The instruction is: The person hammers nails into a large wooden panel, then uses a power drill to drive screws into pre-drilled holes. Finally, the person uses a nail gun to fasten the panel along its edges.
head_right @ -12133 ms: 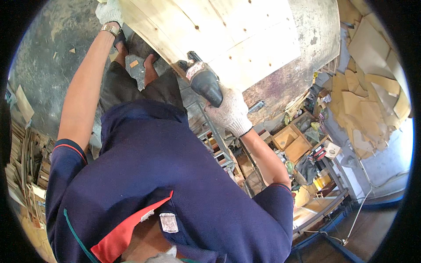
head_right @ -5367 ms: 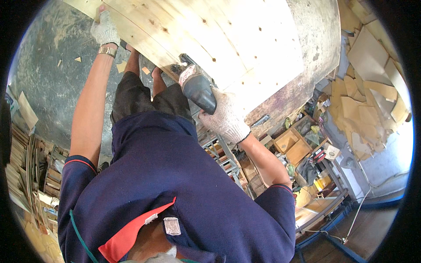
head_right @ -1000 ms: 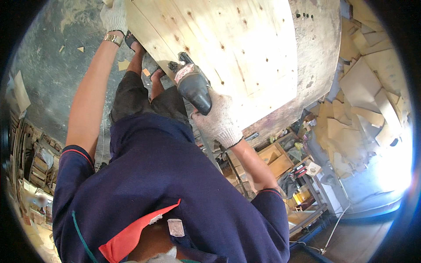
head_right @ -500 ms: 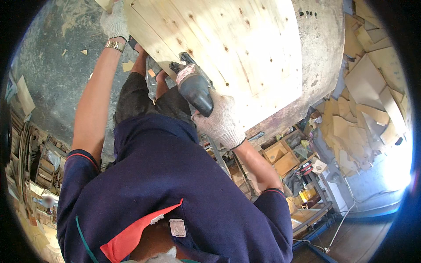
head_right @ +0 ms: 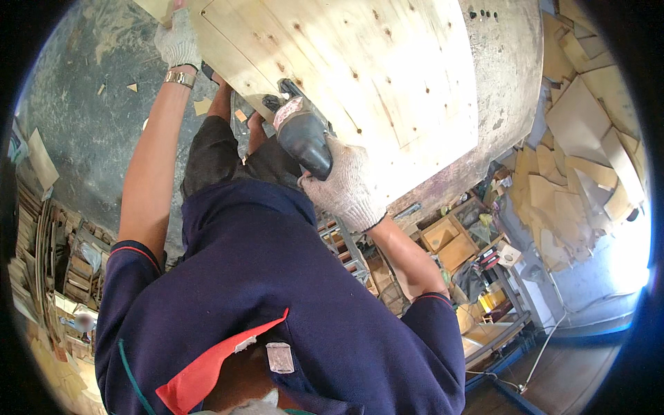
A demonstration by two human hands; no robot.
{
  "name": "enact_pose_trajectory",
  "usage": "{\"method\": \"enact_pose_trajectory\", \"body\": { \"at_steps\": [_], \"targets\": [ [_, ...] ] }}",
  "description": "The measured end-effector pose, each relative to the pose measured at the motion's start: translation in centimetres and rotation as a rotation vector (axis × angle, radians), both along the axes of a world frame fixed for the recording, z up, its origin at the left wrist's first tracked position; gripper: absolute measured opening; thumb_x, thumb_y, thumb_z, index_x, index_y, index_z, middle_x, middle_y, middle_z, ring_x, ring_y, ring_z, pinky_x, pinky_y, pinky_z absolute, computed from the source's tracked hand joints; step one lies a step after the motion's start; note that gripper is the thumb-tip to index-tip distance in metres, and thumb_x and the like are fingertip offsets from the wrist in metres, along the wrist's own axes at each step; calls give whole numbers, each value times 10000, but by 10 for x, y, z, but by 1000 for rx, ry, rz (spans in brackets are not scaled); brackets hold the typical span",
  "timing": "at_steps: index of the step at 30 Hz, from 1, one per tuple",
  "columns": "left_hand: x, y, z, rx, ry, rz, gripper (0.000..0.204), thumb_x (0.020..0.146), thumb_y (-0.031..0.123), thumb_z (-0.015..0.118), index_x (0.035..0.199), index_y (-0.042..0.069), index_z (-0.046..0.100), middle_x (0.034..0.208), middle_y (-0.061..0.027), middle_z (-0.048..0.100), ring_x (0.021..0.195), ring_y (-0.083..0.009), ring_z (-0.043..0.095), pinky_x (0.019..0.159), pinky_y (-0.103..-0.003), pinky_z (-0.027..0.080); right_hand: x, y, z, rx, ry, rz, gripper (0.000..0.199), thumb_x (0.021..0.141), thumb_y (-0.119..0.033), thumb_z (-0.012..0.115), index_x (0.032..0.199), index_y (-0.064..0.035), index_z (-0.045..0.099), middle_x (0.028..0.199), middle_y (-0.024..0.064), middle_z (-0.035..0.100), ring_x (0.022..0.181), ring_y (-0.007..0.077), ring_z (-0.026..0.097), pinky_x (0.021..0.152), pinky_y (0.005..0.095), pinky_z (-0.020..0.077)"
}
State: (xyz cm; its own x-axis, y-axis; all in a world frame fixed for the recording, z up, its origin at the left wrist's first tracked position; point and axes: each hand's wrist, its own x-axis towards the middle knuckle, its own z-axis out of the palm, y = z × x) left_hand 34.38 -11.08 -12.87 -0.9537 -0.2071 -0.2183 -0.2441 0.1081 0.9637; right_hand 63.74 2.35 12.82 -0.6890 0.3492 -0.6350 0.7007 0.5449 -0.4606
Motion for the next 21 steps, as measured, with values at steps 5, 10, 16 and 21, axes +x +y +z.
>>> {"method": "enact_pose_trajectory", "body": {
  "at_steps": [5, 10, 16, 21],
  "targets": [
    [6, -5, 19, 5, -52, -37, 383, 961, 372, 729, 1138, 32, 735, 853, 11, 649, 729, -114, 565, 649, -316, 461, 1, 0, 5, -2, 7, -13, 318, 703, -149, 735, 961, 29, 683, 674, 183, 676, 610, 319, 700, 658, 410, 554],
    [8, -1, 16, 25, -26, 24, 245, 986, 245, 698, 1164, 84, 750, 781, 85, 564, 658, -55, 471, 566, -264, 384, -1, 0, 7, -13, -4, -13, 268, 728, -131, 720, 938, 30, 674, 650, 167, 661, 601, 273, 702, 642, 398, 556],
    [12, -1, -1, 184, -31, 27, 200, 972, 153, 681, 1159, 93, 720, 808, 84, 574, 656, -48, 477, 561, -248, 392, -2, -1, 9, 42, 8, 31, 251, 725, -121, 719, 927, 21, 673, 648, 161, 662, 597, 265, 700, 644, 392, 557],
    [13, -2, -9, 127, 35, 68, 217, 962, 125, 694, 1174, 84, 705, 863, 66, 614, 686, -50, 510, 582, -241, 423, -5, 0, 12, -5, 52, 19, 254, 711, -114, 716, 923, 18, 674, 647, 151, 666, 592, 264, 699, 640, 383, 556]
  ]
}}
